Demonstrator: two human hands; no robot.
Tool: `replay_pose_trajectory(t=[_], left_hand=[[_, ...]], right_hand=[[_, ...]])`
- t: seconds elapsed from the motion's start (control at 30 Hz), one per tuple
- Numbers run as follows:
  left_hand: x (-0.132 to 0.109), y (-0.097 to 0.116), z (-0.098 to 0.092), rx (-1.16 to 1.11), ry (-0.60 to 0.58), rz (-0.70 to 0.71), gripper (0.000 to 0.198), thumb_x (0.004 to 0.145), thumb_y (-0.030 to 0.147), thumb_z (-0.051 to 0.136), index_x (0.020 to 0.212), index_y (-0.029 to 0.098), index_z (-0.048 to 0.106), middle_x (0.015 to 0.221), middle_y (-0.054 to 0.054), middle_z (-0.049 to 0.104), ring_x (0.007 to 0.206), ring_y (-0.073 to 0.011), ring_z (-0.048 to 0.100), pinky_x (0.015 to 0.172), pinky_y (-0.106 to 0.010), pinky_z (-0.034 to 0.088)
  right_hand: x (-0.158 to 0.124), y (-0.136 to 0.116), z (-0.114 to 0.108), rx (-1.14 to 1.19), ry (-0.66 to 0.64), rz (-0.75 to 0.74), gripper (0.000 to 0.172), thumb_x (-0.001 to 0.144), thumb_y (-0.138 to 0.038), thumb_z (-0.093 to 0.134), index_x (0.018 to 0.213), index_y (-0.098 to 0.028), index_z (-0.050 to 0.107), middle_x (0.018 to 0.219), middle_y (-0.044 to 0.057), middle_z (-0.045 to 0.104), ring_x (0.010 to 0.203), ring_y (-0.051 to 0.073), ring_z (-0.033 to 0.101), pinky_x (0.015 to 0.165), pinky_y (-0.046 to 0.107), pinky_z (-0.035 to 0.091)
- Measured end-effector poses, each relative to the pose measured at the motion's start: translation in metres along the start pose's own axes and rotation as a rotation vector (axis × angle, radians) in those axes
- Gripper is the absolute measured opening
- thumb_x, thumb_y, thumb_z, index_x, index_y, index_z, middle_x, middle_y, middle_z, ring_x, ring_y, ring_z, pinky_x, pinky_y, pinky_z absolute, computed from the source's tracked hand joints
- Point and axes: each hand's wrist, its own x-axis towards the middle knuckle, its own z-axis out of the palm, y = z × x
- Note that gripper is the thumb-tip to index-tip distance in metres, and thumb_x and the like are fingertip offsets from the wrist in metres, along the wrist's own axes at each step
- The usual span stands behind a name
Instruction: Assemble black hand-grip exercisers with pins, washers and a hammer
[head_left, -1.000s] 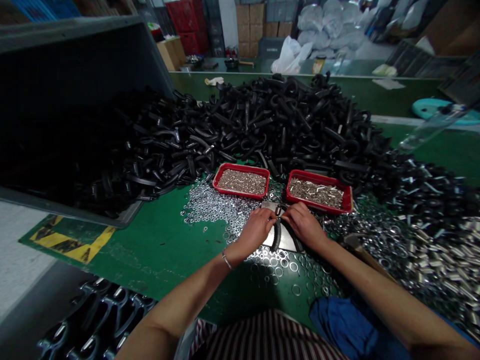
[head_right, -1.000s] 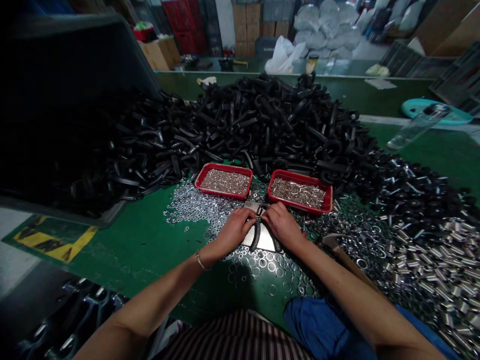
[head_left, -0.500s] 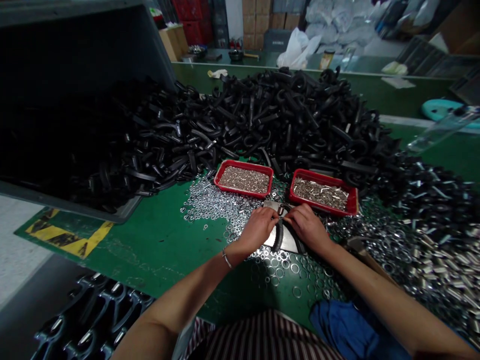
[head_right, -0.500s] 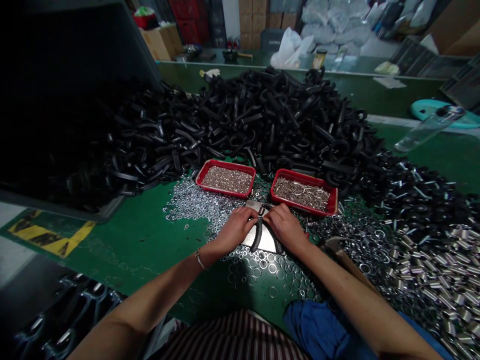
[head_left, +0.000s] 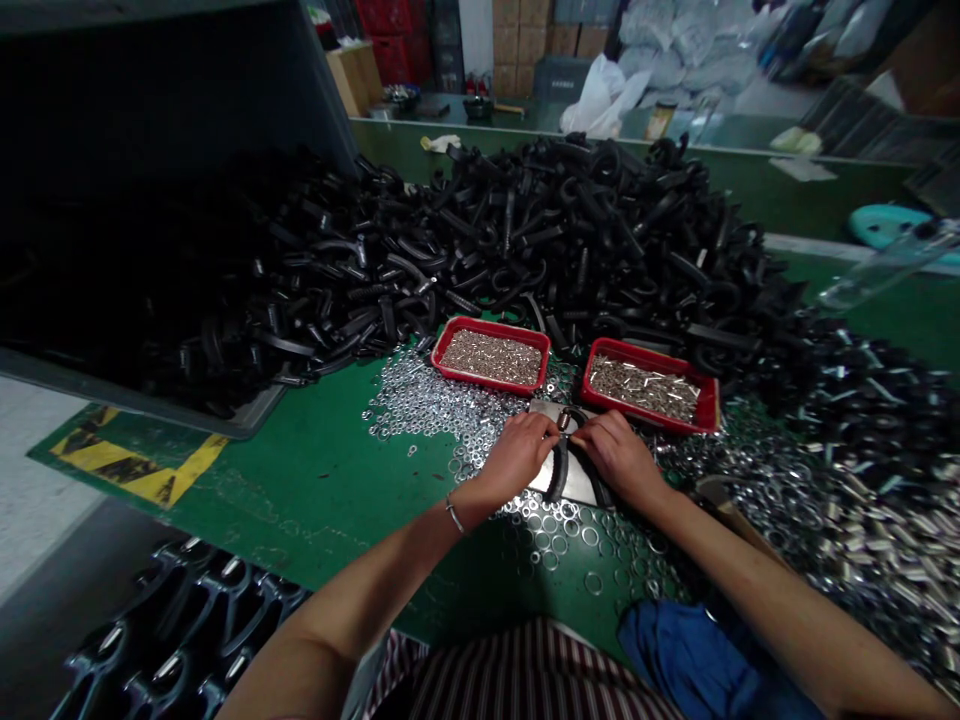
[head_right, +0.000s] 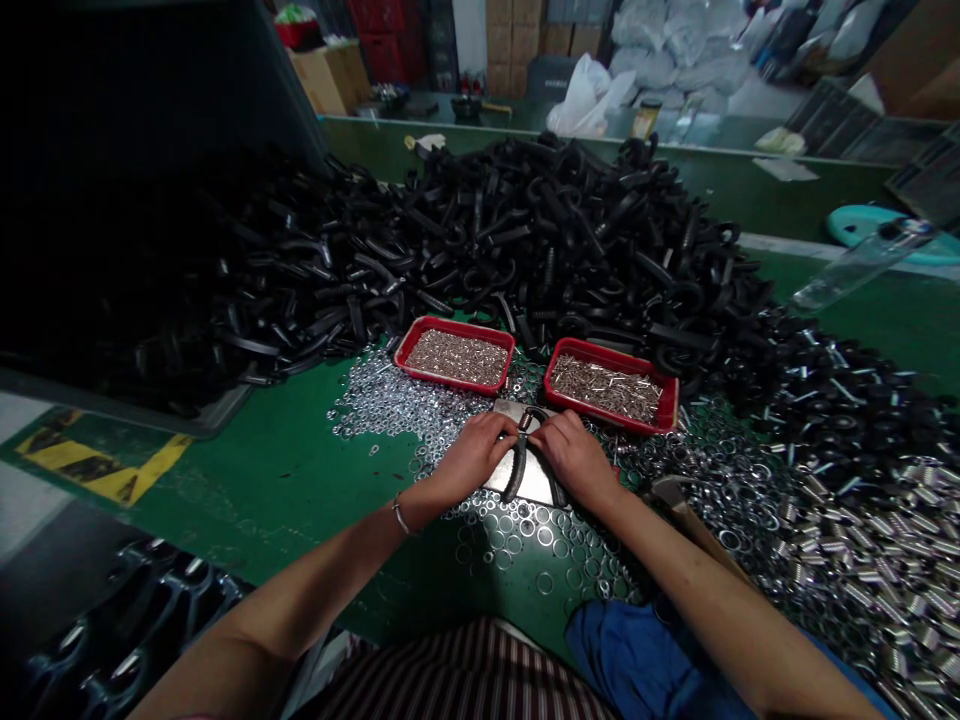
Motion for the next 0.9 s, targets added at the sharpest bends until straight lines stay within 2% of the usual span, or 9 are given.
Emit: replay_pose_trajectory(t=[0.27, 0.43, 0.67, 0.73, 0.8, 0.9], left_hand=[[0.000, 0.001, -0.001, 0.004, 0.003, 0.002, 0.008, 0.097, 0.023, 0.054, 0.101, 0.020, 0.060, 0.102, -0.005, 0.066, 0.102, -0.0239, 0.059, 0.096, -0.041, 0.044], [0.000, 0.001, -0.002, 0.020, -0.009, 0.022, 0.007, 0.097, 0.023, 0.055, 0.100, 0.019, 0.060, 0.101, -0.005, 0.066, 0.101, -0.0244, 0.058, 0.094, -0.041, 0.044], [0.003, 0.004, -0.002, 0.030, -0.001, 0.002, 0.006, 0.096, 0.022, 0.056, 0.097, 0.019, 0.061, 0.099, -0.007, 0.066, 0.100, -0.0248, 0.059, 0.095, -0.041, 0.045], [0.002, 0.004, -0.002, 0.031, 0.004, 0.010, 0.006, 0.096, 0.022, 0.056, 0.097, 0.019, 0.061, 0.100, -0.007, 0.066, 0.100, -0.0245, 0.059, 0.095, -0.041, 0.045], [0.001, 0.004, -0.001, 0.031, 0.010, 0.015, 0.006, 0.096, 0.022, 0.056, 0.097, 0.019, 0.061, 0.100, -0.007, 0.066, 0.101, -0.0242, 0.060, 0.096, -0.041, 0.044], [0.000, 0.003, -0.001, 0.037, 0.007, 0.010, 0.007, 0.096, 0.023, 0.056, 0.097, 0.019, 0.061, 0.100, -0.006, 0.066, 0.100, -0.0239, 0.060, 0.095, -0.040, 0.044]], right_hand=[[0.003, -0.001, 0.001, -0.024, -0.003, -0.009, 0.025, 0.101, -0.031, 0.047, 0.092, -0.017, 0.066, 0.088, 0.012, 0.063, 0.088, 0.026, 0.052, 0.076, 0.041, 0.048], [0.007, -0.003, -0.004, -0.123, -0.084, -0.057, 0.029, 0.102, -0.030, 0.043, 0.090, -0.016, 0.065, 0.087, 0.013, 0.062, 0.087, 0.027, 0.050, 0.074, 0.040, 0.047], [0.006, -0.007, -0.009, -0.242, -0.098, -0.099, 0.030, 0.102, -0.028, 0.044, 0.089, -0.018, 0.069, 0.085, 0.012, 0.062, 0.087, 0.027, 0.051, 0.075, 0.039, 0.047], [0.004, -0.010, -0.011, -0.248, -0.128, -0.129, 0.027, 0.101, -0.025, 0.044, 0.097, -0.017, 0.070, 0.088, 0.012, 0.063, 0.089, 0.027, 0.052, 0.077, 0.040, 0.048], [0.000, -0.010, -0.015, -0.230, -0.167, -0.156, 0.027, 0.101, -0.020, 0.044, 0.112, -0.016, 0.068, 0.098, 0.013, 0.065, 0.095, 0.028, 0.052, 0.081, 0.040, 0.050], [-0.017, -0.005, -0.028, -0.190, -0.146, -0.068, 0.034, 0.100, -0.020, 0.045, 0.131, -0.014, 0.058, 0.114, 0.015, 0.065, 0.103, 0.029, 0.053, 0.088, 0.042, 0.050]])
